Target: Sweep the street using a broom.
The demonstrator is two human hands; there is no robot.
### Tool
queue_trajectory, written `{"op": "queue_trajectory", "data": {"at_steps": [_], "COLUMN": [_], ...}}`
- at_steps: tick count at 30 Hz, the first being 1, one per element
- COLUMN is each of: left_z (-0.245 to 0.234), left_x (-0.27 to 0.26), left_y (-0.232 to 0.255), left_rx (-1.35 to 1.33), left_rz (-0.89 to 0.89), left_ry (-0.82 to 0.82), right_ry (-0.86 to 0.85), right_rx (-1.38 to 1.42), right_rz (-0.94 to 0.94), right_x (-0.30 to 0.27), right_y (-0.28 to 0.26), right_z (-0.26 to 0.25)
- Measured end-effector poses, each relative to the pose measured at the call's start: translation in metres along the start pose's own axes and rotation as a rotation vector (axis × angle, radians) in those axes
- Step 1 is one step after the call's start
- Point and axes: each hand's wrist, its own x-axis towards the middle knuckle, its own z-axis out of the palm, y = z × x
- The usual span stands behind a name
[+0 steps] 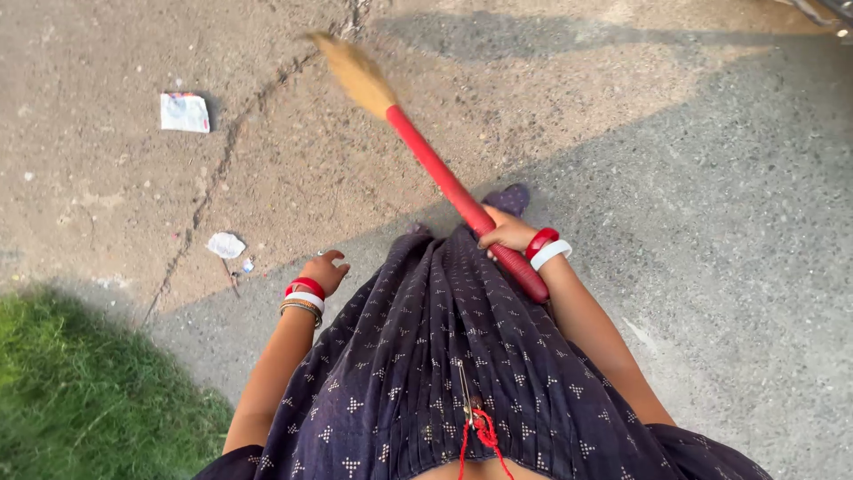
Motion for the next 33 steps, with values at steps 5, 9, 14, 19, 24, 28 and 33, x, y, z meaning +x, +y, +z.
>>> {"op": "queue_trajectory", "data": {"at_steps": [5, 9, 14, 19, 24, 28, 33], "left_z": [0.01, 0.042, 0.048, 0.034, 0.036, 0.025, 0.024], "left_x": [0.014, 0.035, 0.044, 0.063, 0.084, 0.103, 0.151], "left_y": [0.063, 0.096, 0.192, 0.285, 0.331, 0.338, 0.318], "left_rx": [0.086, 0.131, 0.157, 0.148, 0.196, 0.236, 0.298], "left_rz": [-0.019, 0.011, 0.051, 0.121, 0.179, 0.157, 0.122], "left_ry": [-0.053, -0.08, -0.121, -0.105, -0.048, -0.054, -0.093], "right_ry": [0.299, 0.467, 0.451, 0.367, 0.025, -0.126, 0.035], "right_rx": [0.13, 0.289, 0.244, -0.419, -0.81, -0.254, -0.464], "right_rz": [-0.037, -0.077, 0.056, 0.26, 0.001, -0.135, -0.438], "right_x": [0.005, 0.009, 0.009, -0.025, -0.01, -0.003, -0.04], "right_y": [0.038, 0.071, 0.101, 0.06, 0.073, 0.078, 0.021], "right_z": [-0.128, -0.225, -0.29, -0.273, -0.273, -0.278, -0.329]}}
